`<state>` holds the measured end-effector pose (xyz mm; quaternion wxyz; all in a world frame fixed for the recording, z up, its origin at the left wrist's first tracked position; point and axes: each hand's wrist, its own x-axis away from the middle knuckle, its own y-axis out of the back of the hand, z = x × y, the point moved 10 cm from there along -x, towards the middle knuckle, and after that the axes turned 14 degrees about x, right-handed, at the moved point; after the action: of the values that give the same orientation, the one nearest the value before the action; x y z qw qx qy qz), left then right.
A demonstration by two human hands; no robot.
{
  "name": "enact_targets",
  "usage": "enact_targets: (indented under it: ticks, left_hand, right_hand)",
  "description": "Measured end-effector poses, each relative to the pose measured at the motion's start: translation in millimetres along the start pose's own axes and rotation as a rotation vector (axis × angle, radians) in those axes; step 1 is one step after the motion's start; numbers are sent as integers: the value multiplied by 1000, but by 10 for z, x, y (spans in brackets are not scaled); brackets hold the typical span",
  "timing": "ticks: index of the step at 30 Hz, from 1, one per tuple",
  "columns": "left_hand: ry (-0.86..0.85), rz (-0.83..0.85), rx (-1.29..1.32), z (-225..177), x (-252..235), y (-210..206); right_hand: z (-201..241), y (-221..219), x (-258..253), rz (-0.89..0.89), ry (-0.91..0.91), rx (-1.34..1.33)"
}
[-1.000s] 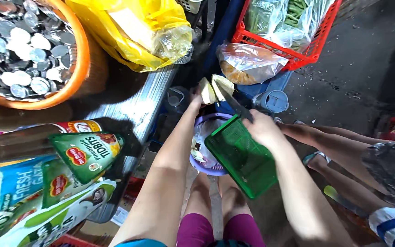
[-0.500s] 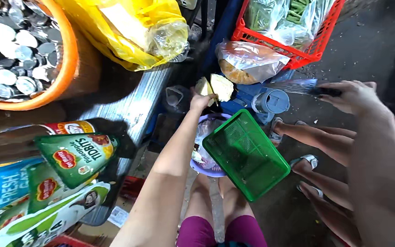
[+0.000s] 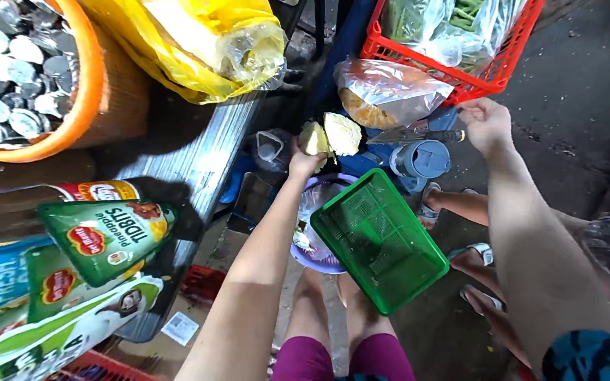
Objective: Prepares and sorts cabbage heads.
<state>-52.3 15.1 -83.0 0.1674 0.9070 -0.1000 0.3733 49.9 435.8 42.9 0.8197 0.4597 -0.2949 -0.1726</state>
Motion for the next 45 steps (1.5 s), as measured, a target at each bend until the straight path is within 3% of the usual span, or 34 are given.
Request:
enact_targets:
  ticks: [2, 3, 6, 8, 10, 13, 15, 18, 23, 28, 33, 36, 39, 43, 45]
  left_hand:
    - [18, -7, 6, 24, 11, 11]
    - [24, -10, 17, 42, 11, 13]
    - [32, 2, 70, 98, 6, 14]
    - [43, 17, 94, 120, 19, 21]
    - [42, 21, 132, 152, 8, 30]
    - [-9, 13, 175, 121, 5, 103]
    - [-49, 4, 165, 62, 73, 220]
    - [-127, 25, 174, -130, 405, 429]
    - [-333, 195, 421, -700, 1568, 616]
    - [-376, 499, 690, -1286, 3056, 540]
    - [-452, 814, 663, -1641, 4185, 525]
    - [-567, 1036, 538, -1874, 4698, 531]
    - [-654, 1211, 372, -2014, 5098, 496]
    - [-677, 1255, 128, -1901, 5283, 350]
    - [-649, 1301, 34, -1749, 5379, 238]
  right_hand:
    - [709, 118, 294, -95, 188, -25]
    - [1084, 27, 454, -54, 279, -21]
    - [1773, -806, 711, 313, 253, 156]
    - [1802, -1438, 658, 501, 86, 302]
    - [1737, -1841, 511, 510, -61, 347]
    - [1733, -2016, 417, 395, -195, 251]
    - [1810, -2022, 460, 379, -148, 183]
    - [1897, -1672, 671, 268, -35, -30]
    - [1840, -393, 1693, 72, 99, -615]
    - [1733, 726, 2857, 11, 110, -1065]
    - [1767, 1595, 3952, -102, 191, -1257]
    - [1701, 1880, 4585, -224, 254, -1269]
    - [1498, 1916, 5211, -351, 192, -1332]
    - [1305, 1720, 6080, -494, 252, -1524]
    - [1225, 1542, 6491, -585, 120, -1601]
